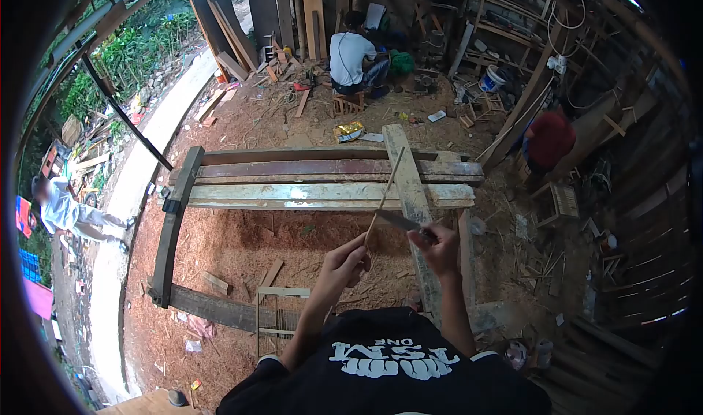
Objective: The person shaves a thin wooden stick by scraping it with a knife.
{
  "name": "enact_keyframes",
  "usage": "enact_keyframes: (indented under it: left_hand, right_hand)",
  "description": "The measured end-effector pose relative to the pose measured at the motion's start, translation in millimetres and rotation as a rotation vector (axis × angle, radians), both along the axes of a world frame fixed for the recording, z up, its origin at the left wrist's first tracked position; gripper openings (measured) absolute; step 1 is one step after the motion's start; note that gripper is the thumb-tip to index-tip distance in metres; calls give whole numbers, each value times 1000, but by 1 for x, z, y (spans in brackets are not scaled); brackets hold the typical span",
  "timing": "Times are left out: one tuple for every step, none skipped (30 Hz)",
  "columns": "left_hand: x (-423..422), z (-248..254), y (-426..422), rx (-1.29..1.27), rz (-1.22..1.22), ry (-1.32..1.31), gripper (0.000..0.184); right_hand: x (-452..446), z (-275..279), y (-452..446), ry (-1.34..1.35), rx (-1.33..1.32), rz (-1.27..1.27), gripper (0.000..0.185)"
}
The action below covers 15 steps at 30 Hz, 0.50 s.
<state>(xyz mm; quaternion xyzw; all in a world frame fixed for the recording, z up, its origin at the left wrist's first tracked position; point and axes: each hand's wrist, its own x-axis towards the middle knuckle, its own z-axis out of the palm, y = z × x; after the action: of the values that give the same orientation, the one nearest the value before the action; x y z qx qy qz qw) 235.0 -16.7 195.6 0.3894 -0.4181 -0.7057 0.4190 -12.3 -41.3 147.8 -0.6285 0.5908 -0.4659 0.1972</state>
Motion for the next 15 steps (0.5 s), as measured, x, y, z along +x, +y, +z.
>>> enact_keyframes:
  left_hand:
    - [-3, 0, -1, 13, 5, 30, 37]
    - [-7, -1, -1, 7, 10, 16, 37]
    - [-10, -5, -1, 3, 13, 3, 37]
    - [-12, -8, -2, -1, 15, -10, 37]
    - [-14, -9, -2, -12, 6, -11, 36]
    - [-15, -10, -2, -24, -3, -13, 35]
    - [-16, -12, -3, -36, -11, -15, 34]
    - [-15, -15, -3, -39, -14, -21, 34]
    - [-15, -18, -3, -43, -16, -28, 34]
    - [-14, -19, -3, -48, -19, -34, 34]
    - [-14, -18, -3, -46, -23, -18, 36]
    - [-14, -14, -2, -44, -28, -2, 38]
    - [-14, -12, -1, -42, -34, 15, 40]
    - [-14, -12, -2, -64, -44, -15, 41]
    - [-14, -12, -2, -85, -53, -46, 43]
  right_hand:
    - [6, -3, 2, -14, 9, 31, 49]
    - [11, -5, 3, -26, 19, 61, 49]
    - [16, -1, 5, -23, 20, 84, 49]
    - [21, 5, 8, -21, 22, 106, 49]
    - [25, 11, 11, -18, 25, 128, 49]
    - [28, 15, 12, -50, 36, 156, 48]
    - [30, 17, 13, -51, 28, 175, 47]
    - [32, 18, 13, -53, 19, 196, 46]
    - [34, 19, 13, -55, 10, 218, 45]
    - [37, 20, 14, -36, -25, 233, 45]
    - [39, 21, 14, -18, -59, 247, 46]
    - [42, 22, 15, 1, -93, 260, 46]
    - [45, 24, 16, -3, -84, 272, 47]
    - [47, 28, 17, -8, -74, 285, 47]
    - [48, 30, 17, -14, -64, 299, 48]
